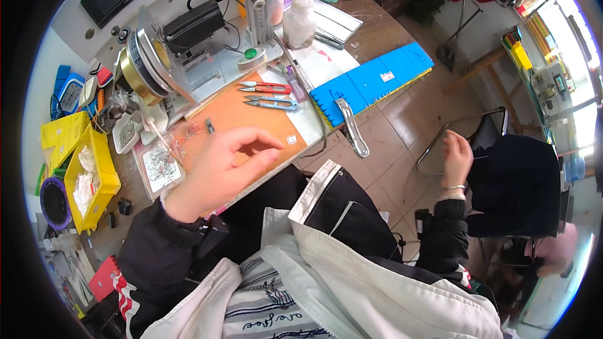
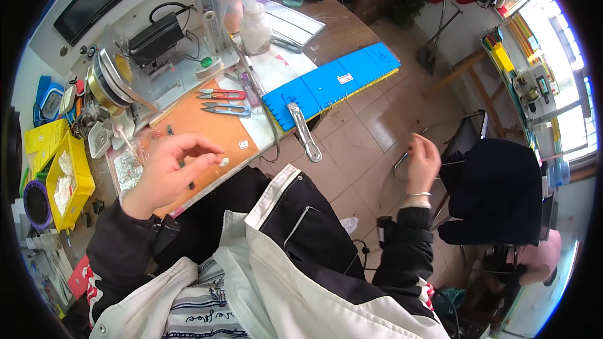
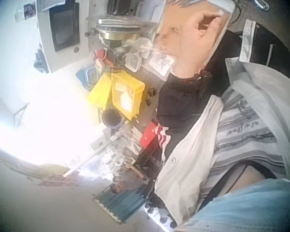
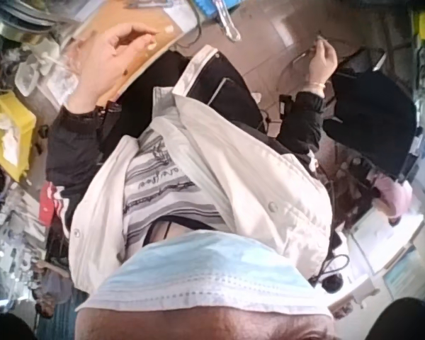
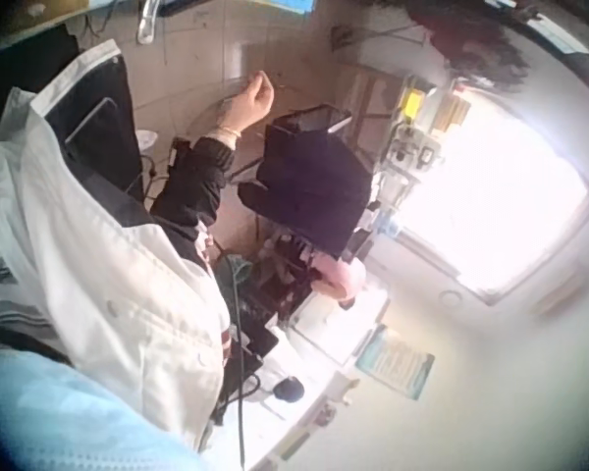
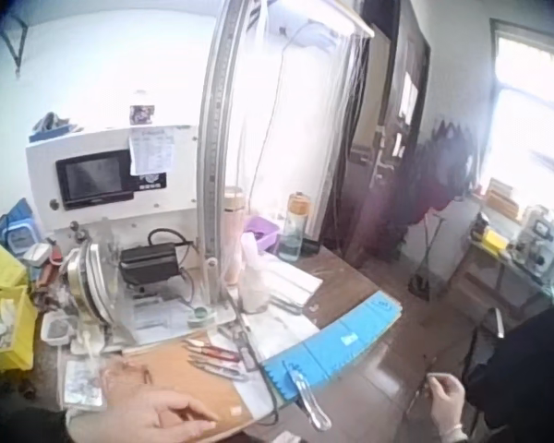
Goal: Assembling small mechanical and electronic components at a workshop bench.
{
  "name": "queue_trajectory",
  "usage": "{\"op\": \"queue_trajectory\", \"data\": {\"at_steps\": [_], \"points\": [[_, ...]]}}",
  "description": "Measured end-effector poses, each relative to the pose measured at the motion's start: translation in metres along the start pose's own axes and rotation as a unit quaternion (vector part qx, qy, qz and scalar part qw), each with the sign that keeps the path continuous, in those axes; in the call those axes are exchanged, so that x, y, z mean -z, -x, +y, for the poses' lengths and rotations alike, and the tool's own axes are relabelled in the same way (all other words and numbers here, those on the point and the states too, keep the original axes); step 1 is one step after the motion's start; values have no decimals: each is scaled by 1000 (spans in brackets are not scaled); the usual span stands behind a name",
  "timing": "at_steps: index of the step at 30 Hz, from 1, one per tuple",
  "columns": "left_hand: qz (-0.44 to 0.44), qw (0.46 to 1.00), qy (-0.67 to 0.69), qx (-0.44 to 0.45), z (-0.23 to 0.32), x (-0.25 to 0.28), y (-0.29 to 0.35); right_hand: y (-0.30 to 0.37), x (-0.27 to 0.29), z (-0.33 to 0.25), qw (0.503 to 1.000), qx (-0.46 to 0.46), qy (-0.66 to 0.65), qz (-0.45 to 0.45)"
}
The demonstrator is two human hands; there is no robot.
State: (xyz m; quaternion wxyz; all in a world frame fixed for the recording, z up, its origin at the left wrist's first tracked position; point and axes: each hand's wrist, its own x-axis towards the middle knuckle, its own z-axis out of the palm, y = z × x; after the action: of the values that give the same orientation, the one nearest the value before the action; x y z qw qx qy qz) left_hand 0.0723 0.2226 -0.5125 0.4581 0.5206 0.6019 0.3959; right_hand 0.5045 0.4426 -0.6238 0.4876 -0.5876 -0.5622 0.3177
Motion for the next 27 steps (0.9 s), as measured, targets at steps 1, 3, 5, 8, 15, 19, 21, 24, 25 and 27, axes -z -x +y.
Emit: {"op": "queue_trajectory", "data": {"at_steps": [1, 3, 5, 8, 15, 19, 21, 24, 25, 27], "points": [[-3, 998, -46, -41, 2, -7, -7, 9, -24, -3, 998, 18, 25, -59], [-8, 992, -91, -82, 4, -18, -20, 20, -65, -5, 994, 60, 18, -94], [10, 969, -183, -163, -1, -28, -34, 17, -86, -4, 994, 62, -9, -87], [35, 953, -217, -210, -6, -42, -44, 6, -102, -10, 993, 73, -56, -71], [37, 911, -297, -284, -11, -66, -95, -16, -120, -20, 992, 112, -56, -21], [45, 893, -358, -268, -29, -71, -113, -23, -134, -39, 990, 142, 6, -12], [33, 898, -357, -255, -40, -70, -116, -29, -140, -33, 977, 210, 47, -5], [23, 902, -344, -259, -39, -65, -116, -29, -144, -38, 965, 226, 133, -24], [18, 902, -339, -267, -39, -69, -119, -30, -142, -32, 967, 220, 124, -20], [11, 909, -336, -248, -39, -71, -118, -38, -141, -15, 967, 230, 104, -23]]}}
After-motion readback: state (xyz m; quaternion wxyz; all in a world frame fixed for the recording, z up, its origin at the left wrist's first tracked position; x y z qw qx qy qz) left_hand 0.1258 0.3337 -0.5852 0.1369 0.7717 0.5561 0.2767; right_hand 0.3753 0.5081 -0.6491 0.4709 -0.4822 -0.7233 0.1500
